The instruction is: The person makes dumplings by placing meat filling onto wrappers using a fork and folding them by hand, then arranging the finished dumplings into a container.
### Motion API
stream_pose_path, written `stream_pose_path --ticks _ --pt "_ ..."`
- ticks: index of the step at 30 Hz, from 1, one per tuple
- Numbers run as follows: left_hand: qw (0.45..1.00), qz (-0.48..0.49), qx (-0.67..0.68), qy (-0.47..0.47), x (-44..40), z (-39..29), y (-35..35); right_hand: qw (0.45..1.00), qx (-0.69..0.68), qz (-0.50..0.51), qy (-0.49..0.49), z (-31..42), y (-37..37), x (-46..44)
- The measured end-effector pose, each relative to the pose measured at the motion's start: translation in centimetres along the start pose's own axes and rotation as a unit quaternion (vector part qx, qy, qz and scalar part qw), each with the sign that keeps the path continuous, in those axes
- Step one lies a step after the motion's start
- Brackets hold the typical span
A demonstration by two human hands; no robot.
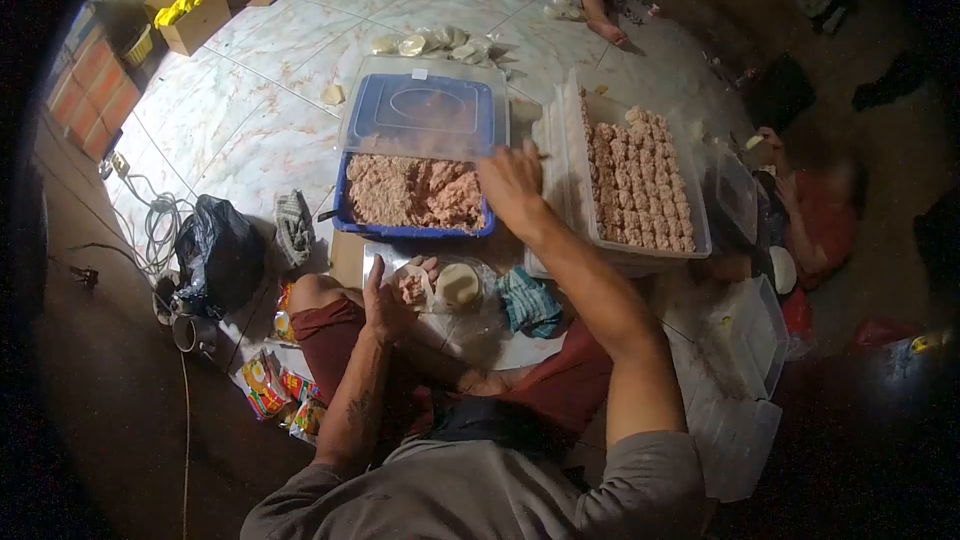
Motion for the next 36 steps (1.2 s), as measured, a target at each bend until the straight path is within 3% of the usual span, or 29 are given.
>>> stream_pose_path --ticks 3,5,8,11,14,19,21,23,25,26,31,33,36 --pt "0.997 0.039 0.07 0.011 -0.4 -0.4 -2.6 0.991 -0.119 -0.06 -0.002 -1.9 1.6 5.2" --pt "0.994 0.048 0.1 0.005 -1.1 -0.5 -4.3 0.944 -0.294 -0.147 0.025 -2.6 1.4 7.8" --pt "0.992 0.066 0.104 -0.023 -2.1 -0.8 -6.4 0.913 -0.375 -0.151 0.048 0.1 0.9 11.5" --pt "0.986 0.094 0.132 -0.035 -2.7 -0.9 -8.4 0.884 -0.391 -0.249 0.064 3.1 -1.5 14.2" --pt "0.988 0.076 0.129 -0.027 -2.2 -0.2 -10.6 0.897 -0.275 -0.334 0.094 6.8 -4.7 16.5" --pt "0.988 0.037 0.141 -0.056 -0.9 -1.5 -7.2 0.887 -0.341 -0.29 0.114 4.3 -7.3 17.6" --pt "0.993 0.016 0.013 -0.114 -0.5 -2.8 -6.4 0.872 -0.392 -0.267 0.12 3.3 -6.0 18.0" --pt "0.995 0.007 -0.019 -0.097 -0.6 -1.7 -7.0 0.864 -0.429 -0.249 0.089 3.5 -2.9 18.2" --pt "0.993 0.099 0.042 -0.044 -1.6 0.9 -9.8 0.857 -0.462 -0.19 0.124 5.0 -3.0 17.6" --pt "0.998 0.038 0.02 -0.049 -1.2 1.2 -10.3 0.88 -0.436 -0.16 0.097 5.4 -3.7 17.4" --pt "0.994 0.088 0.01 -0.07 -1.7 0.3 -8.4 0.864 -0.475 -0.149 0.067 4.2 -2.8 18.1" --pt "0.998 0.056 0.005 -0.014 -1.2 1.7 -9.2 0.905 -0.39 -0.144 0.086 5.2 -5.0 17.4" --pt "0.999 0.041 0.021 -0.026 -1.0 0.9 -7.5 0.923 -0.349 -0.128 0.098 4.1 -4.4 17.2"
Point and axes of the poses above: each hand's wrist, its own x-axis away from the middle knuckle, its own y-axis out of the back of the hand, z = x × y, the point moved 10 cm from there along -x, towards the middle knuckle, and after that the axes turned 8 degrees about z, right-handed, at the moved point
